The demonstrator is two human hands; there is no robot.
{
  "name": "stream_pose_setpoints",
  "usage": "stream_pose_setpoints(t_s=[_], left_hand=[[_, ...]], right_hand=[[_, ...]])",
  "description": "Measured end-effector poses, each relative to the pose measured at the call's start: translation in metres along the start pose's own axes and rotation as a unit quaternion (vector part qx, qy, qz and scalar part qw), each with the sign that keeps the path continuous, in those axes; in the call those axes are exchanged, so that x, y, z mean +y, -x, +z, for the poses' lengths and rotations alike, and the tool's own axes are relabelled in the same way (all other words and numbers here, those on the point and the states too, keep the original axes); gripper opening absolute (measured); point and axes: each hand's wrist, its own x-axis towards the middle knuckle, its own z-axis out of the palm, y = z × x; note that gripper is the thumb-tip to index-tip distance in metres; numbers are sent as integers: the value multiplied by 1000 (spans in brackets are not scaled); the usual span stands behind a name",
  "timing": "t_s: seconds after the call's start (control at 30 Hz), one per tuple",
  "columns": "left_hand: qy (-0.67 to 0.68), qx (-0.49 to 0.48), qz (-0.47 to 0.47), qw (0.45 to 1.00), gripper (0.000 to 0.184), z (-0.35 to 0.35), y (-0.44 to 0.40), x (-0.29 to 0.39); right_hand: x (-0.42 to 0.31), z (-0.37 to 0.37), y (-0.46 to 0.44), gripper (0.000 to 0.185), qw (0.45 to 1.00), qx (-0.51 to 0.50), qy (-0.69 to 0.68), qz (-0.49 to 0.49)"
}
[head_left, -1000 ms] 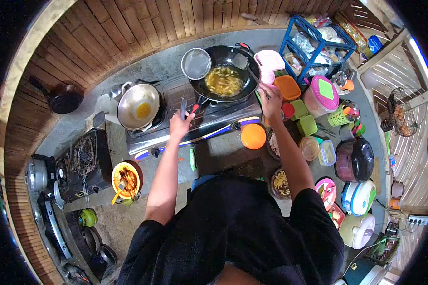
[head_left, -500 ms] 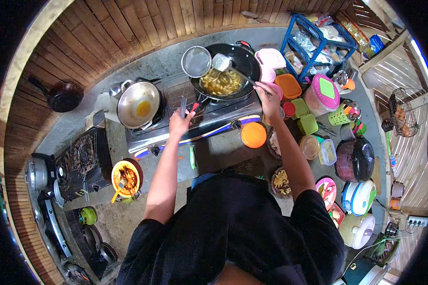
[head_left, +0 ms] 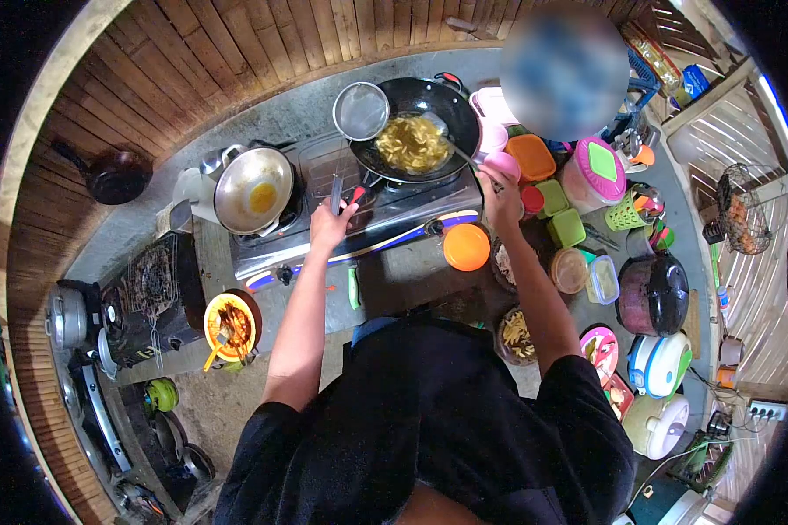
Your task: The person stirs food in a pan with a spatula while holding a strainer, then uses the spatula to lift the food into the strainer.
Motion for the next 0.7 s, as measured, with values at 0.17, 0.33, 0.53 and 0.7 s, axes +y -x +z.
stream_pose_setpoints(t_s=[0.17,0.33,0.53,0.7], left_hand=[[4,-1,3,1000,35,0,-1,0],[-3,6,-1,1000,35,-1,1,1],[-4,2,3,1000,36,-1,-1,0],[1,-2,1,1000,36,-1,1,1]], right_hand=[[-15,4,2,24,983,-42,-148,101],[-29,-9,-7,22,999,4,-51,-8],[-17,-17,-2,22,981,66,137,-120],[-21,-14,18,21,996,24,55,-67]])
